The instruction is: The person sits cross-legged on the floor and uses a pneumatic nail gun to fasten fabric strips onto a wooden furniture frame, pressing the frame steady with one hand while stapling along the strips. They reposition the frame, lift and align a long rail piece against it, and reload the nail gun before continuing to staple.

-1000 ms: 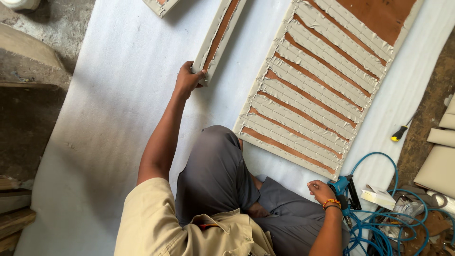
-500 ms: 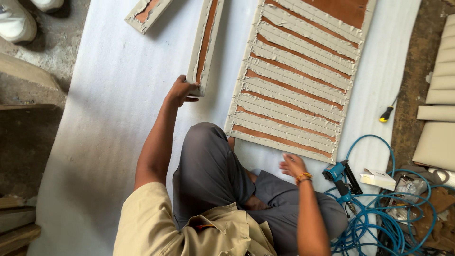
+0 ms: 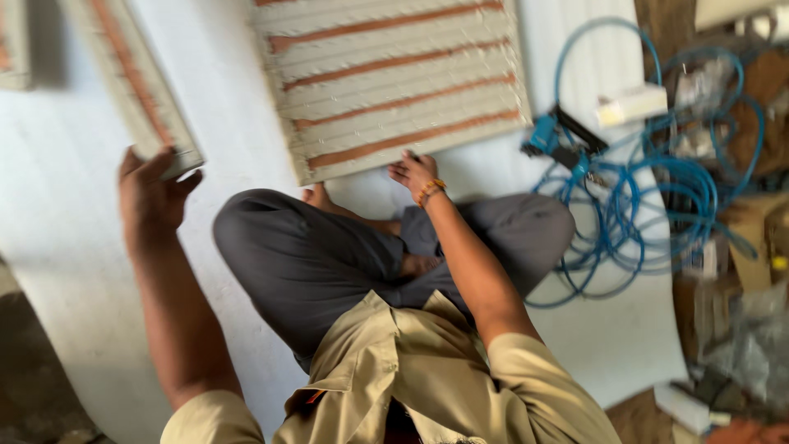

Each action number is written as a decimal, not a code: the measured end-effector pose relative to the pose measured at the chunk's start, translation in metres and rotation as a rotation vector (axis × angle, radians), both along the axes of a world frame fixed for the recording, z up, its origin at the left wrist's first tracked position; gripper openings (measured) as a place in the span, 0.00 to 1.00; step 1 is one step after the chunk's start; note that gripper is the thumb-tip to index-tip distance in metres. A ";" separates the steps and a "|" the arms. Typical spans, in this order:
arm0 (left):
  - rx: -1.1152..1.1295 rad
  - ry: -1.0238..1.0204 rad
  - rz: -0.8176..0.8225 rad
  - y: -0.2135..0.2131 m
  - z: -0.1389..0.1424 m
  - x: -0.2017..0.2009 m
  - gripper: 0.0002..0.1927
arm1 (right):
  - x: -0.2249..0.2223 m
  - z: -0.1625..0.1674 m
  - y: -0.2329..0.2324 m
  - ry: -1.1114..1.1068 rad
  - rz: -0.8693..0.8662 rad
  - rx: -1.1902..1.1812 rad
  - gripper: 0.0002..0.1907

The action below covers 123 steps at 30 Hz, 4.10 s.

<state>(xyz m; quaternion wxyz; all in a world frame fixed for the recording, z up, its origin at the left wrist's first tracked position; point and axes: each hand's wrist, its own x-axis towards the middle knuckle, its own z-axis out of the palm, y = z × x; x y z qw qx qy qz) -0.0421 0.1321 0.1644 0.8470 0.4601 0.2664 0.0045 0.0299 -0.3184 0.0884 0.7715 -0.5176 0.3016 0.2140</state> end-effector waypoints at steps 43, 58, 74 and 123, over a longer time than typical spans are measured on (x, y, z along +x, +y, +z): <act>-0.003 -0.275 -0.156 -0.329 -0.022 -0.006 0.30 | 0.063 0.056 -0.085 -0.310 0.640 -0.395 0.30; 0.159 -0.281 -0.187 -0.467 -0.049 0.008 0.22 | 0.024 0.134 -0.126 -1.072 0.613 -0.846 0.19; 0.654 -0.229 -0.530 -0.468 -0.015 0.013 0.33 | 0.033 0.116 -0.171 -1.092 0.584 -0.844 0.17; 1.949 -0.445 -0.867 -0.411 -0.097 0.057 0.50 | 0.052 -0.030 -0.337 -0.915 0.290 -1.494 0.11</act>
